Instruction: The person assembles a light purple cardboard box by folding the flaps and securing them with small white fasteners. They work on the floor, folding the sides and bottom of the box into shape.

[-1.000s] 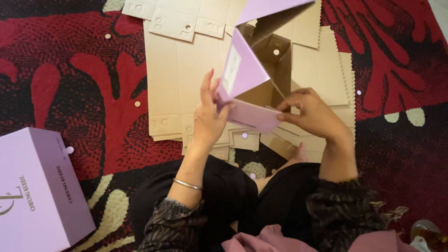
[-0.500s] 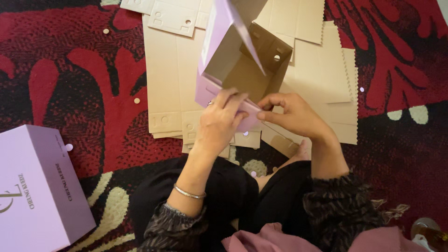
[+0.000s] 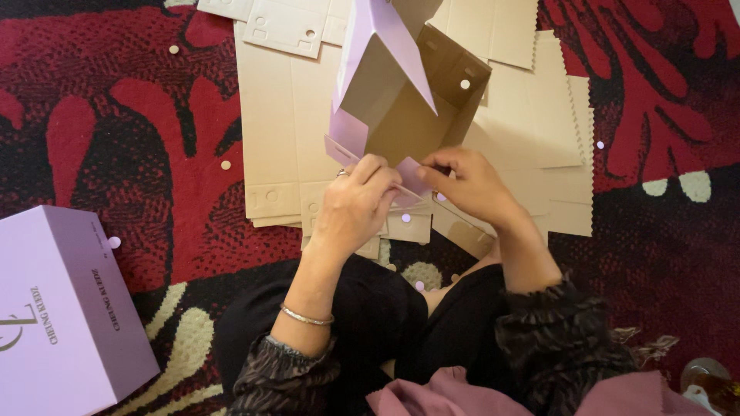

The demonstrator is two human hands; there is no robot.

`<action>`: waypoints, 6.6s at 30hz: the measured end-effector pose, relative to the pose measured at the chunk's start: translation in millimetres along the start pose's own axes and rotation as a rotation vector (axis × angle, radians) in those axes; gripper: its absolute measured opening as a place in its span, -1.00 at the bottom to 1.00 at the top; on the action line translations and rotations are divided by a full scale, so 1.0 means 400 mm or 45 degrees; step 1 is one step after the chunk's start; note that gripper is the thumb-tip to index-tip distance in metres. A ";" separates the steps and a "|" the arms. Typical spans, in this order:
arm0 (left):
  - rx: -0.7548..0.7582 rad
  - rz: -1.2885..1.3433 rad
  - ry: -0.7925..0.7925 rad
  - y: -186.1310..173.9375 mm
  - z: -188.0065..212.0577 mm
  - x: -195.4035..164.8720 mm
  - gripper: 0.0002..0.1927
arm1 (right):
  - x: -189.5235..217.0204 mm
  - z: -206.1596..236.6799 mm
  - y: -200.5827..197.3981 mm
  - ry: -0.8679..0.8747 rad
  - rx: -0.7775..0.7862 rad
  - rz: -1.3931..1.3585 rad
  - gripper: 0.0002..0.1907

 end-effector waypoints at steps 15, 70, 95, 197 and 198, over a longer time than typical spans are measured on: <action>0.031 -0.080 0.110 -0.001 -0.003 0.000 -0.84 | 0.022 0.003 0.018 0.117 -0.204 0.093 -0.69; -0.076 0.724 -0.797 0.145 0.176 -0.381 -0.78 | -0.114 0.526 0.145 0.264 -0.715 -0.338 -0.81; 0.000 0.596 -0.797 0.196 0.162 -0.340 -0.86 | -0.122 0.505 0.169 0.237 -0.821 -0.292 -0.84; 0.026 1.141 -1.088 0.107 0.196 -0.448 -0.78 | -0.070 0.633 0.210 0.088 -0.874 -0.845 -0.93; 0.029 1.150 -1.094 0.107 0.198 -0.450 -0.78 | -0.070 0.637 0.212 0.091 -0.872 -0.844 -0.94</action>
Point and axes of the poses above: each hand's wrist, its own z-axis away from the middle knuckle, its own y-axis out of the palm, x = y × z, the point moved 1 cm from there along -z, towards the middle knuckle, and after that the axes turned 6 degrees about y, right-handed, at the moved point
